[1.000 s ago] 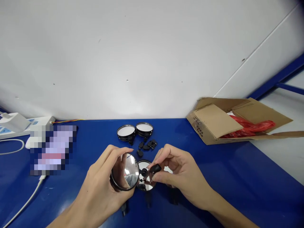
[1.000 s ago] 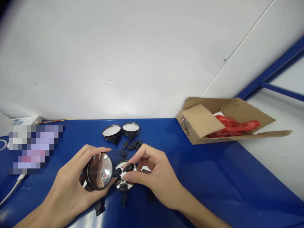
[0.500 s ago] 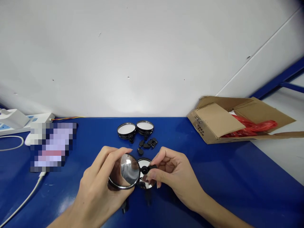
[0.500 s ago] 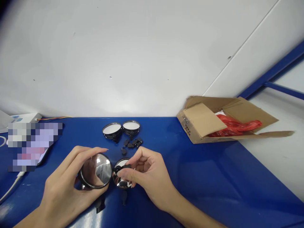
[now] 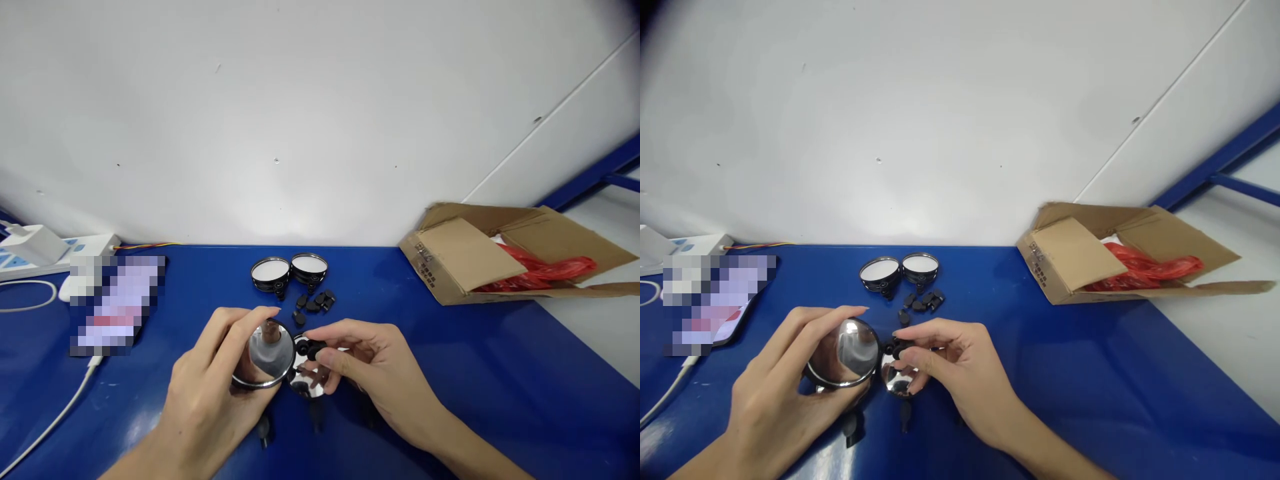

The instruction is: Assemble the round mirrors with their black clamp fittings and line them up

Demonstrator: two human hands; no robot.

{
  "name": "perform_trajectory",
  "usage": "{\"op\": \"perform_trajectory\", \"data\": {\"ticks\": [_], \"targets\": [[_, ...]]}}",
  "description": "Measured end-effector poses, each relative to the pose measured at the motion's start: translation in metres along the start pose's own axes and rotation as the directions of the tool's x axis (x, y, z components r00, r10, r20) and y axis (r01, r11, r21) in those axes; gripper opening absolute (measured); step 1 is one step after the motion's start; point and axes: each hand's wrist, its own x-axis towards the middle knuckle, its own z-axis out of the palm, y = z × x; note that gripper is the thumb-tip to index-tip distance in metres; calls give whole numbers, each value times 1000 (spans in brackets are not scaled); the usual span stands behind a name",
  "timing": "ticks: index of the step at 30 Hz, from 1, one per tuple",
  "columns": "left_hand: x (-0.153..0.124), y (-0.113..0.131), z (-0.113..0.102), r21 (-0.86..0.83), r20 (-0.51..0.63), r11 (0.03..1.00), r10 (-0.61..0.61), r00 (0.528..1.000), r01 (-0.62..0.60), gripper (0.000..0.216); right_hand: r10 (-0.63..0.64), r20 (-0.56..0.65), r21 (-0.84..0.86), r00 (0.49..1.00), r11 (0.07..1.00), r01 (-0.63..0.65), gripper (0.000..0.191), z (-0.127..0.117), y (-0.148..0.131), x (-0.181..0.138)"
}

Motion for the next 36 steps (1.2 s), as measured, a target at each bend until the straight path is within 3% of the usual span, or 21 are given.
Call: {"op": "perform_trajectory", "data": {"ticks": [7, 18, 28, 36], "targets": [[-6, 4, 7, -43, -45, 999, -35, 998, 33, 38, -3, -16, 76, 1000, 997, 4, 30, 5, 3, 0], [-4, 21, 1, -209, 35, 956, -202, 979, 205, 32, -16, 49, 181, 999, 983, 7, 23, 7, 4, -2], [-3, 23, 6, -296, 97, 882, -354, 930, 367, 39, 6, 82, 183, 997, 983, -21, 22, 3, 10, 0], [-8, 29, 11, -283, 66, 886, -363, 929, 367, 37, -18, 31, 197, 999, 980, 12, 18, 11, 12, -2]]}}
